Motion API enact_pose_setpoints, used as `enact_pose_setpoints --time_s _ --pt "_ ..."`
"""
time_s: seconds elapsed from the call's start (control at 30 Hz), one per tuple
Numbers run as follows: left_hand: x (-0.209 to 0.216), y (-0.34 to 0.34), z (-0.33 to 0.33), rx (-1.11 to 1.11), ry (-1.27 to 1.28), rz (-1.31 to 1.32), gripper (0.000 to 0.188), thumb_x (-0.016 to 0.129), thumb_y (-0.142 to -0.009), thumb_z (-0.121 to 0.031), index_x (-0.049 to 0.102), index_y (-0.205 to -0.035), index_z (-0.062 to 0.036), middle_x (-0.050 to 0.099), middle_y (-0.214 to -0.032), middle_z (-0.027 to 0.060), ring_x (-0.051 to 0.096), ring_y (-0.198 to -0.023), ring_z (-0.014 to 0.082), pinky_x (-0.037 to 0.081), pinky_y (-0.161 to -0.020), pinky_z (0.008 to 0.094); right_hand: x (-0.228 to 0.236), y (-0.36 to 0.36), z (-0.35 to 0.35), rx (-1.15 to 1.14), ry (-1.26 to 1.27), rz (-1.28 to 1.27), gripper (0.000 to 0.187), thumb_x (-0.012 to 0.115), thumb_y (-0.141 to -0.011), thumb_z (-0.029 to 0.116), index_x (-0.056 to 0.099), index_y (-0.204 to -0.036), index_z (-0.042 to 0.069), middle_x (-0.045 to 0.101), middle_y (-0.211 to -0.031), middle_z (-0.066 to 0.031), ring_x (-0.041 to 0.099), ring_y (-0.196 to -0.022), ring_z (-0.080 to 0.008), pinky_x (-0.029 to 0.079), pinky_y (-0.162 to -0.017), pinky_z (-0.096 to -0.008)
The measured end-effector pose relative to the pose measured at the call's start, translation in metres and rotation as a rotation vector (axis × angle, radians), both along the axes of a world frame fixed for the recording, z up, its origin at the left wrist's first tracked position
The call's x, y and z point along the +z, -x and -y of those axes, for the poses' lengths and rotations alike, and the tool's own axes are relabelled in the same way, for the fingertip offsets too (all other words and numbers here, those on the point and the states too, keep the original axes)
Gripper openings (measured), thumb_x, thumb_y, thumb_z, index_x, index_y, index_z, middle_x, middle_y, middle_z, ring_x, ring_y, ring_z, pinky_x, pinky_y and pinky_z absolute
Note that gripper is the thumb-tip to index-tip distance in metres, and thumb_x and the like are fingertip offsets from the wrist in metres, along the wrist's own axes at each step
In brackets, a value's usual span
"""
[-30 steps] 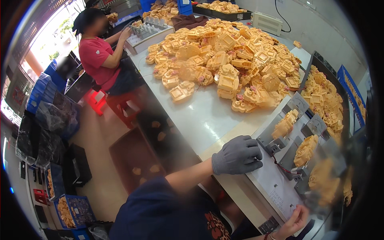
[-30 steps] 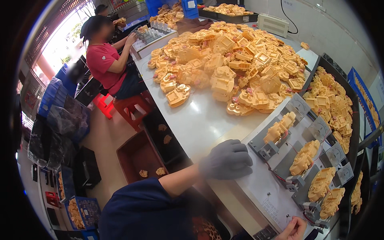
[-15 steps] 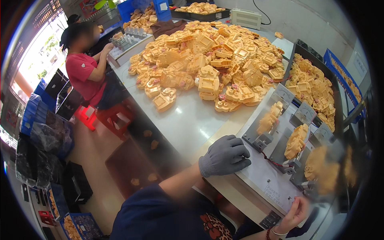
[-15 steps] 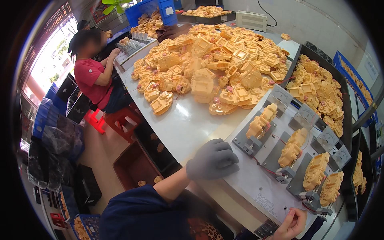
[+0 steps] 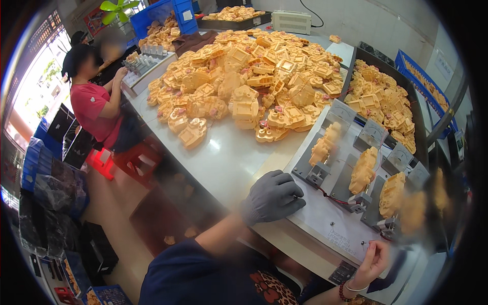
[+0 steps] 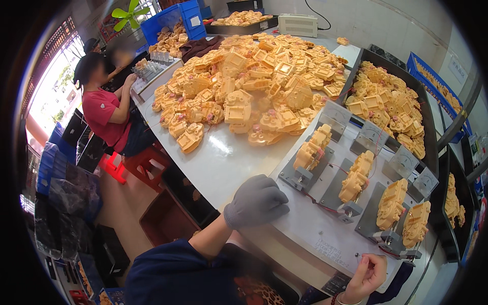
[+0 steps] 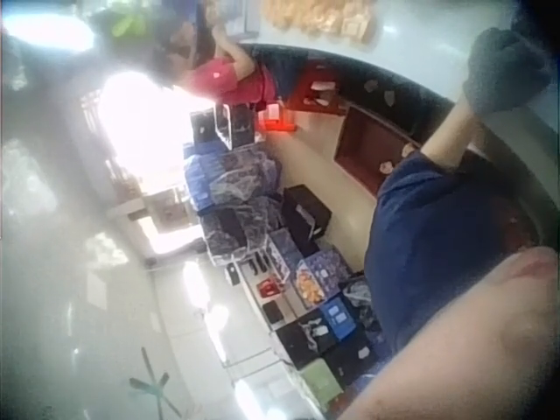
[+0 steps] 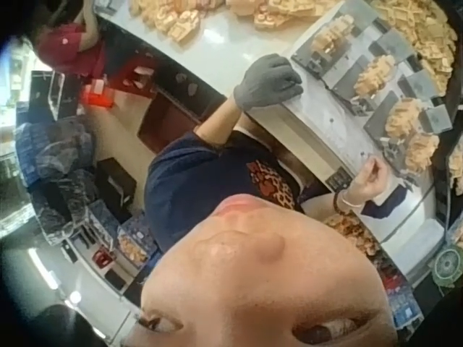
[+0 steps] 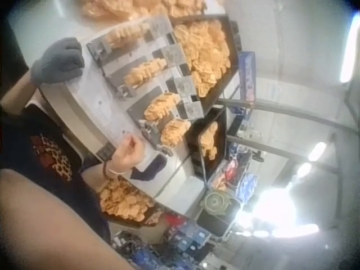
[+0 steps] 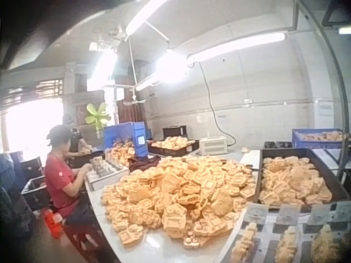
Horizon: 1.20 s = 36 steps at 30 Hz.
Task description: Testing toy components using a specialized assembly line testing jig with analog meters.
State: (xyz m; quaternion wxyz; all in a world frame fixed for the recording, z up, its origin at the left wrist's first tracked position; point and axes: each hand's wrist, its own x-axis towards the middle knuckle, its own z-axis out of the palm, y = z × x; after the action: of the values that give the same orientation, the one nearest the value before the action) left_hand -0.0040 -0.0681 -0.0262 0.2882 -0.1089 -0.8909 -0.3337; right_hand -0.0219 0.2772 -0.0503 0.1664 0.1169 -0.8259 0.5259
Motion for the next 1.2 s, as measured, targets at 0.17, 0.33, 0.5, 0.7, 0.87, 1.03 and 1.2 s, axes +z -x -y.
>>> enact_pose_setpoints --time_s 0.17,0.33,0.5,0.7,0.87,1.03,1.2 --pt "0.0 0.0 0.0 0.011 0.008 0.01 0.015 0.078 -0.072 -0.018 0.065 -0.078 -0.0132 0.059 -0.075 0.0047 0.058 -0.071 0.0256 0.048 -0.064 0.0365 0.001 0.0 0.001 0.014 -0.009 -0.027 0.007 0.053 -0.096 0.004 0.056 -0.095 -0.002 0.054 -0.088 -0.0016 0.043 -0.073 -0.0056 0.034 -0.065 -0.0184" --pt "0.001 0.0 -0.001 0.01 0.015 0.018 0.015 0.078 -0.072 -0.017 0.065 -0.078 -0.0133 0.059 -0.075 0.0046 0.058 -0.071 0.0256 0.048 -0.064 0.0365 0.0 0.0 0.003 0.01 0.006 -0.049 0.006 0.053 -0.096 0.003 0.056 -0.094 -0.002 0.053 -0.088 -0.0014 0.042 -0.072 -0.0056 0.034 -0.064 -0.0183" --pt "0.001 0.0 0.0 0.008 0.022 0.019 0.014 0.078 -0.072 -0.017 0.065 -0.078 -0.0136 0.059 -0.075 0.0042 0.058 -0.071 0.0255 0.048 -0.064 0.0365 0.002 -0.001 0.003 0.009 0.007 -0.038 0.006 0.053 -0.096 0.003 0.056 -0.094 -0.002 0.053 -0.088 -0.0013 0.043 -0.073 -0.0058 0.034 -0.064 -0.0184" --pt "0.0 0.0 -0.001 0.015 0.03 0.024 0.014 0.078 -0.073 -0.018 0.065 -0.078 -0.0138 0.059 -0.075 0.0039 0.058 -0.071 0.0255 0.048 -0.064 0.0366 0.002 -0.001 0.004 0.012 0.003 -0.045 0.006 0.053 -0.096 0.004 0.056 -0.094 -0.002 0.053 -0.089 -0.0016 0.043 -0.073 -0.0059 0.034 -0.064 -0.0181" --pt "0.0 0.0 0.0 0.011 0.024 0.018 0.013 0.077 -0.073 -0.019 0.066 -0.079 -0.0136 0.06 -0.075 0.0045 0.058 -0.071 0.0256 0.048 -0.064 0.0368 0.002 -0.002 0.002 0.01 0.004 -0.021 0.006 0.053 -0.095 0.003 0.056 -0.094 -0.002 0.053 -0.089 -0.002 0.044 -0.074 -0.0064 0.035 -0.065 -0.0183" --pt "-0.001 0.0 0.0 0.012 0.024 0.021 0.013 0.077 -0.074 -0.018 0.066 -0.078 -0.0133 0.06 -0.076 0.0048 0.058 -0.071 0.0257 0.048 -0.064 0.0369 0.013 -0.004 0.009 0.049 -0.01 -0.044 0.006 0.053 -0.095 0.003 0.055 -0.094 -0.002 0.052 -0.089 -0.0019 0.044 -0.074 -0.0064 0.036 -0.066 -0.0185" --pt "-0.001 0.0 0.0 0.01 0.018 0.016 0.013 0.077 -0.074 -0.018 0.066 -0.078 -0.0132 0.06 -0.075 0.0046 0.058 -0.071 0.0256 0.048 -0.064 0.0368 0.012 -0.004 0.008 0.079 -0.02 -0.044 0.006 0.053 -0.095 0.004 0.055 -0.094 -0.002 0.052 -0.089 -0.0019 0.044 -0.074 -0.0063 0.036 -0.066 -0.0184"
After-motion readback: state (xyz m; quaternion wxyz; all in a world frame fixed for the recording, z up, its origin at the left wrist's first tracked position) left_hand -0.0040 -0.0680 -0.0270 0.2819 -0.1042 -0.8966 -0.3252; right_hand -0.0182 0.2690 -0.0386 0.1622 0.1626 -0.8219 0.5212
